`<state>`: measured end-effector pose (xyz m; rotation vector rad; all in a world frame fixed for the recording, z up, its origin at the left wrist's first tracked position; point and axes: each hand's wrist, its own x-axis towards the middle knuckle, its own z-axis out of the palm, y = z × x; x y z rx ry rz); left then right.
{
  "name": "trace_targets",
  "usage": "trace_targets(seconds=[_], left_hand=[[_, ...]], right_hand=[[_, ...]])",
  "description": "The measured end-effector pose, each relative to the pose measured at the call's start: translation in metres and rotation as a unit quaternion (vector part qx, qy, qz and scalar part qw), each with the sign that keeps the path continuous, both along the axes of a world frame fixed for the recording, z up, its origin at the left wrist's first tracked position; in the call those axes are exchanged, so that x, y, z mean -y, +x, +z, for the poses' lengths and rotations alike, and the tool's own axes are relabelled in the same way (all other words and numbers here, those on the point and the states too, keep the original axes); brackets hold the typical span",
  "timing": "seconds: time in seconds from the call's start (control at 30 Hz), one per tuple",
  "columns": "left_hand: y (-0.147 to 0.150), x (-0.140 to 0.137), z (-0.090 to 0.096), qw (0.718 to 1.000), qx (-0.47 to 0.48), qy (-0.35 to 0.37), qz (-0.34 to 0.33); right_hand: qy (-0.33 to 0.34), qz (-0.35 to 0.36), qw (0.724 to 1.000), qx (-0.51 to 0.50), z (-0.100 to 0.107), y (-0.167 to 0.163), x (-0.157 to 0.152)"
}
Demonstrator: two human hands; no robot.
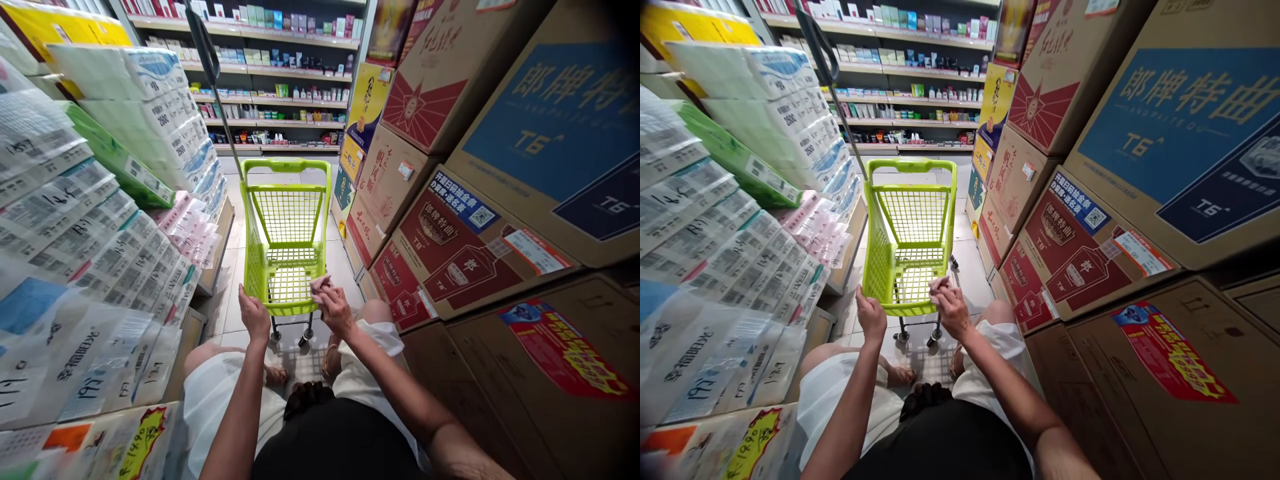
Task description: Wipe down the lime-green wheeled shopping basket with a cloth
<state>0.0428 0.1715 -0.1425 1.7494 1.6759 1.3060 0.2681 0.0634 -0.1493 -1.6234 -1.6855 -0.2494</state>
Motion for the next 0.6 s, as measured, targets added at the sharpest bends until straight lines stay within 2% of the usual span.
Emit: trace_targets(seconds=[0.1,0.27,0.33,0.47,0.53,0.6], left_hand=[[0.007,0.005,-0.004,1.000,0.012,0.003,0.002],[0.017,0.016,0.000,0.999,-0.004,-0.037,-0.039],[0.018,0.016,0.004,0.997,-0.008,-0.057,-0.044],[0.012,0.002,0.012,0.998,-0.021,-0.049,-0.037],[0.010,-0.008,0.015,0.998,-0.038,-0.024,-0.047],[0.010,-0.017,0.016,0.995,-0.050,-0.020,-0.085]], right_hand=[[-0.018,0.002,1.000,0.021,-0.001,0.006,0.007],[-0.010,-0.106,0.994,-0.017,-0.002,-0.005,-0.004],[-0.008,-0.108,0.994,-0.016,-0.004,-0.014,-0.002],[-0.026,-0.076,0.997,-0.002,0.004,-0.007,0.000],[-0.041,-0.103,0.994,-0.014,0.009,-0.008,-0.005],[-0.050,-0.127,0.990,-0.029,0.010,-0.024,-0.012]])
